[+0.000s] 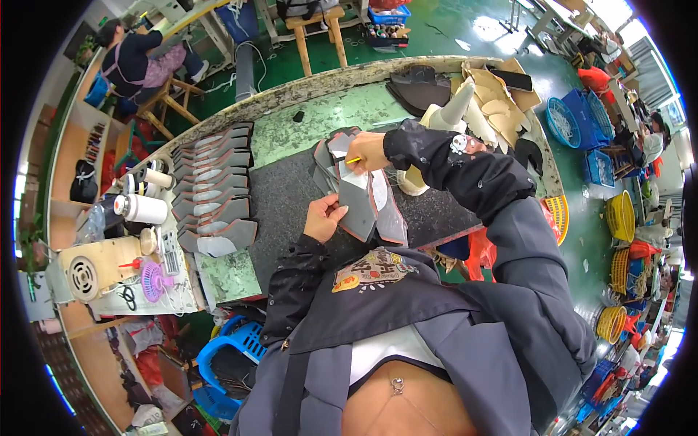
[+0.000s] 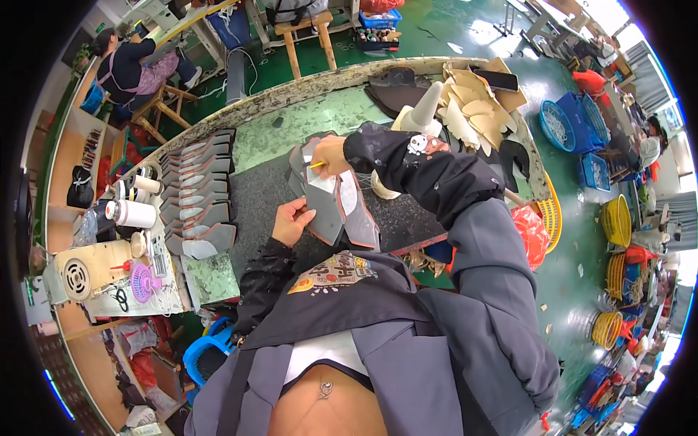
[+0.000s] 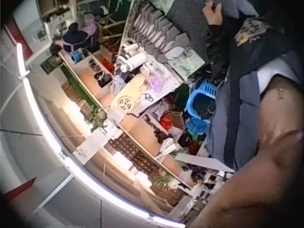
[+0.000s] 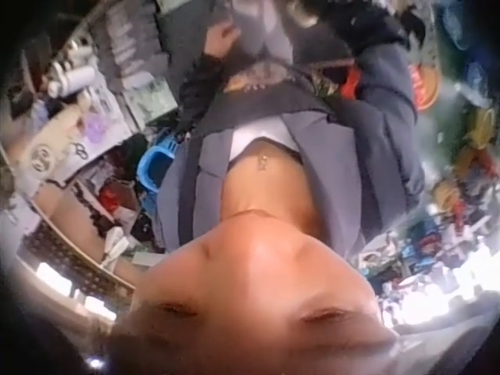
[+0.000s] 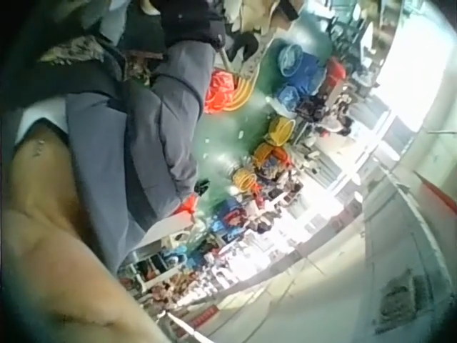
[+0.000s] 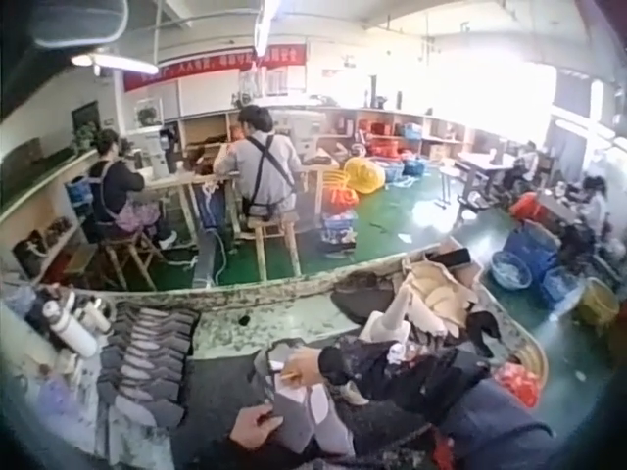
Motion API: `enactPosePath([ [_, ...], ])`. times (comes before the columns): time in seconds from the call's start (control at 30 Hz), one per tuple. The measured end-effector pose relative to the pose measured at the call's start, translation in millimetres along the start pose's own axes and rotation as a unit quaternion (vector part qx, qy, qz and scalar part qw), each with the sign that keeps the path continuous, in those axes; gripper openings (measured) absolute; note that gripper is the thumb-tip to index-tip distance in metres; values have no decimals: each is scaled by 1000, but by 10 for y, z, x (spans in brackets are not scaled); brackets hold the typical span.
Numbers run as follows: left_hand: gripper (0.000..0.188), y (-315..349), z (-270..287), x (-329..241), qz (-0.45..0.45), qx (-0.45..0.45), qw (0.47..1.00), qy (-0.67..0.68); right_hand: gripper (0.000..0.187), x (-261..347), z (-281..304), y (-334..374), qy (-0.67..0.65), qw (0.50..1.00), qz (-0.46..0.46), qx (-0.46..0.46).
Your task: The person applies adhesive to shoe parts using a glue brush and trims excess material from the shoe parts with scissors.
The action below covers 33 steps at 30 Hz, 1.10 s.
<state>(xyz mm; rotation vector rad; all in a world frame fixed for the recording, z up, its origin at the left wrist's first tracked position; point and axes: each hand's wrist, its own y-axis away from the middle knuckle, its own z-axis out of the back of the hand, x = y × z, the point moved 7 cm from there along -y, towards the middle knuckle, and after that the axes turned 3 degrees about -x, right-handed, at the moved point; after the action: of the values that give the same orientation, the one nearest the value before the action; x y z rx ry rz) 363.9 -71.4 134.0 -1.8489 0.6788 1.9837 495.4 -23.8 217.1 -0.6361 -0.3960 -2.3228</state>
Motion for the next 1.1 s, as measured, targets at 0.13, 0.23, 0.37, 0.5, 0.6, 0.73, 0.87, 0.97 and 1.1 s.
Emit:
enactPosePath([
  [0.13, 34, 25, 19, -76, 5, -32, 999, 5, 24, -29, -94, 58, -163, 986, -38, 23],
  [0.23, 41, 41, -25, -27, 31, -26, 996, 83, 69, -248, -38, 515, -297, 924, -240, -21],
  [0.37, 42, -46, -211, -192, 46, 3, 993, 113, 57, -268, -505, 956, -188, 915, -331, -130],
  [0.5, 70, 5, -285, -1050, -214, -83, 903, -363, 40, -359, -681, 1059, -323, 838, -338, -281],
  [0.6, 82, -3, -529, -1505, -339, 1, 823, -455, 30, -251, -534, 1136, -230, 862, -380, -244],
  [0.73, 42, -314, -625, -1299, -362, 91, 808, -456, 32, -228, -541, 1086, -278, 861, -355, -235],
  [0.87, 14, -386, -614, -1191, -397, 114, 812, -413, 32, -235, -525, 1085, -279, 860, -361, -229],
  [0.97, 13, -447, -624, -1112, -357, 103, 827, -421, 30, -266, -507, 1069, -248, 874, -346, -234],
  [1.1, 7, -598, -472, -808, -117, 122, 951, -258, 29, -285, -605, 1039, -262, 879, -334, -218],
])
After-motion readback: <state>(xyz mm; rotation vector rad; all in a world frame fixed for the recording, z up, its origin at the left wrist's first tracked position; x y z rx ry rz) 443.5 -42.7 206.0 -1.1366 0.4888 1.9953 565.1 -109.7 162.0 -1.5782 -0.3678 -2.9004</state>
